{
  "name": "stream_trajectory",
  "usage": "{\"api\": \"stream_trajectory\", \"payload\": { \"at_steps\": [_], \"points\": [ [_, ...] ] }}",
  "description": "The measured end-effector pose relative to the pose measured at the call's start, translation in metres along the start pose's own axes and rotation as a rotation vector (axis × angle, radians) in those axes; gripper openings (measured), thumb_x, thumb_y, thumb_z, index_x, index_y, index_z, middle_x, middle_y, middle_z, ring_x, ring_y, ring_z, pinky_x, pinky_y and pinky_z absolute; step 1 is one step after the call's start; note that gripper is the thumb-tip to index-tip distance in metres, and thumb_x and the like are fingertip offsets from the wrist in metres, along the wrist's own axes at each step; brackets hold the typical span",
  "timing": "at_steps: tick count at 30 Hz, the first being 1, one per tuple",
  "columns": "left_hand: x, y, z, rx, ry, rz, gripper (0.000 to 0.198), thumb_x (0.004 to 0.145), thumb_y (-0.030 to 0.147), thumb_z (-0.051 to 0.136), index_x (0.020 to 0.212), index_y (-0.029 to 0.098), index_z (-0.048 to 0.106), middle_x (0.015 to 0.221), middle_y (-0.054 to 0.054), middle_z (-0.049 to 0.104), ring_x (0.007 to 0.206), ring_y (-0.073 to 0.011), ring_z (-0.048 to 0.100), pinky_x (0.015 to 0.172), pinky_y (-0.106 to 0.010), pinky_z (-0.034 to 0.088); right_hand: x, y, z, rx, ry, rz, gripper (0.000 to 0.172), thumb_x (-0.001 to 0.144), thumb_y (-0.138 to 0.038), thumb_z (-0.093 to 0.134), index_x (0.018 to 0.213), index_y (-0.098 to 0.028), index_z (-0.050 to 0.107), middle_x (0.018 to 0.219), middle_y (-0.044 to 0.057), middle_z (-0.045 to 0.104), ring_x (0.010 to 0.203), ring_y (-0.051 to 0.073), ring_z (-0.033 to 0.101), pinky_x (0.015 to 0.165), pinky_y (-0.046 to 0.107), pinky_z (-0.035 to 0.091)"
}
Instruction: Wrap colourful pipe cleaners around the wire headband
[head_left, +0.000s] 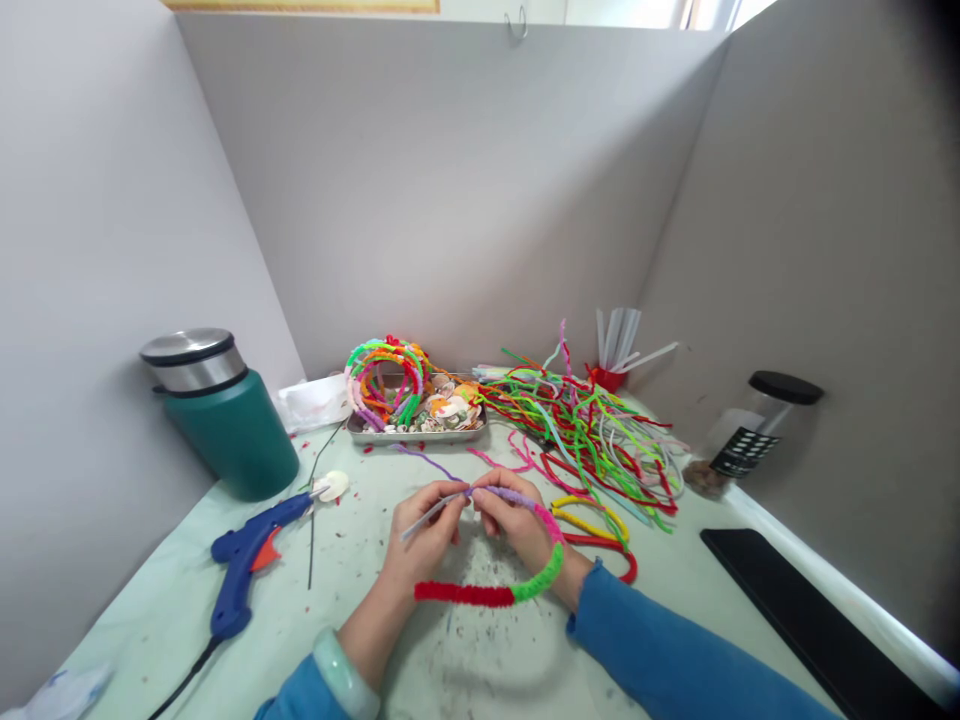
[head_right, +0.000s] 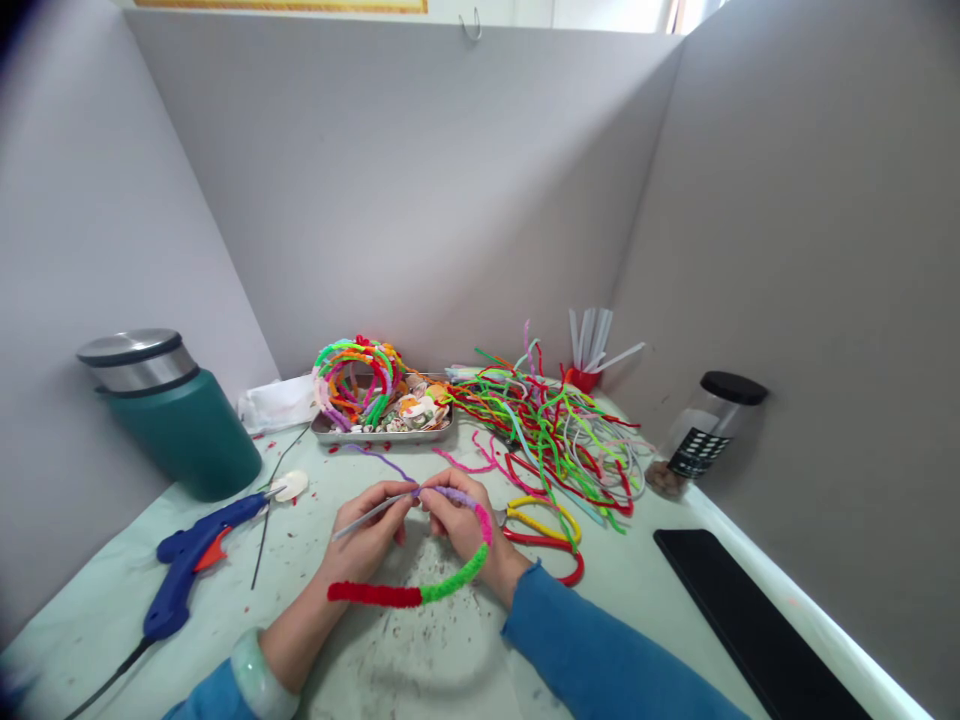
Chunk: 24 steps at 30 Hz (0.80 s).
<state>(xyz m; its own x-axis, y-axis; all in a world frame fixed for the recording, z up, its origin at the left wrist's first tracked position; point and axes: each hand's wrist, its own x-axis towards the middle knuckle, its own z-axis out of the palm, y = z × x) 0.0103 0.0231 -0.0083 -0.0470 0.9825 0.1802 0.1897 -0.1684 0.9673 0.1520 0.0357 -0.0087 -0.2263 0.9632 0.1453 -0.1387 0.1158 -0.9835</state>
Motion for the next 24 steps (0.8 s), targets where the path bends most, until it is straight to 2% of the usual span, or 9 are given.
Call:
{"api": "stream_trajectory", "payload": {
  "at_steps": [3,7,12,18,20,22,24],
  "points": [
    [0.0001,-0.0005,-0.0007,0.051,0.008,0.098,0.018,0.073,0.030,0.057,0.082,0.018,0.068,0.066,-0.002,0.062,0.042,-0.0079,0.049,0.041,-0.019,0.038,0.0011,0.0020,-0.0001,0.019,-0.001,0.008,0.018,0.074,-0.034,0.059,0.077,-0.017,0.053,0.047,-0.006,0.047,0.039,0.007,0.042,0.039,0.019,0.030],
    [-0.0005,0.0033,-0.0016,0.101,0.056,0.261,0.014,0.072,0.025,0.059,0.077,0.019,0.071,0.088,-0.007,0.062,0.066,-0.0142,0.059,0.054,-0.021,0.045,0.0023,0.0045,0.0004,0.031,0.008,0.007,0.019,0.073,-0.034,0.060,0.075,-0.017,0.053,0.047,-0.007,0.048,0.038,0.007,0.041,0.038,0.020,0.030],
    [-0.0006,0.0026,-0.0023,0.050,0.014,0.228,0.016,0.072,0.027,0.059,0.079,0.020,0.071,0.100,-0.009,0.063,0.070,-0.0163,0.060,0.052,-0.022,0.046,0.0027,0.0038,0.0010,0.063,0.005,0.022,0.020,0.071,-0.035,0.060,0.073,-0.017,0.052,0.045,-0.007,0.047,0.037,0.008,0.042,0.038,0.020,0.029],
    [-0.0005,0.0000,-0.0013,0.021,-0.001,0.180,0.016,0.073,0.029,0.058,0.080,0.020,0.069,0.092,-0.007,0.066,0.053,-0.0112,0.056,0.048,-0.021,0.043,0.0010,0.0023,0.0011,0.069,-0.017,0.028,0.017,0.073,-0.033,0.059,0.073,-0.017,0.053,0.045,-0.007,0.047,0.038,0.008,0.042,0.039,0.020,0.029],
    [-0.0009,0.0011,-0.0008,0.038,0.009,0.144,0.016,0.073,0.030,0.058,0.080,0.019,0.068,0.076,-0.004,0.066,0.047,-0.0102,0.053,0.045,-0.020,0.040,0.0010,0.0055,0.0004,0.052,-0.036,0.017,0.017,0.074,-0.032,0.059,0.075,-0.017,0.054,0.045,-0.007,0.047,0.039,0.008,0.042,0.039,0.020,0.030],
    [-0.0014,0.0020,-0.0003,0.077,0.014,0.101,0.017,0.073,0.032,0.058,0.079,0.018,0.065,0.055,0.001,0.060,0.042,-0.0099,0.050,0.042,-0.019,0.037,0.0013,0.0089,-0.0003,0.034,-0.048,0.005,0.016,0.075,-0.032,0.059,0.075,-0.016,0.054,0.047,-0.006,0.047,0.039,0.007,0.042,0.039,0.019,0.030],
    [-0.0019,0.0025,0.0000,0.123,0.029,0.076,0.017,0.073,0.034,0.058,0.076,0.018,0.063,0.045,0.004,0.053,0.040,-0.0098,0.049,0.041,-0.018,0.035,0.0017,0.0106,-0.0007,0.039,-0.046,-0.002,0.016,0.075,-0.032,0.058,0.075,-0.016,0.055,0.050,-0.006,0.049,0.039,0.007,0.041,0.038,0.019,0.029]
  ]
}}
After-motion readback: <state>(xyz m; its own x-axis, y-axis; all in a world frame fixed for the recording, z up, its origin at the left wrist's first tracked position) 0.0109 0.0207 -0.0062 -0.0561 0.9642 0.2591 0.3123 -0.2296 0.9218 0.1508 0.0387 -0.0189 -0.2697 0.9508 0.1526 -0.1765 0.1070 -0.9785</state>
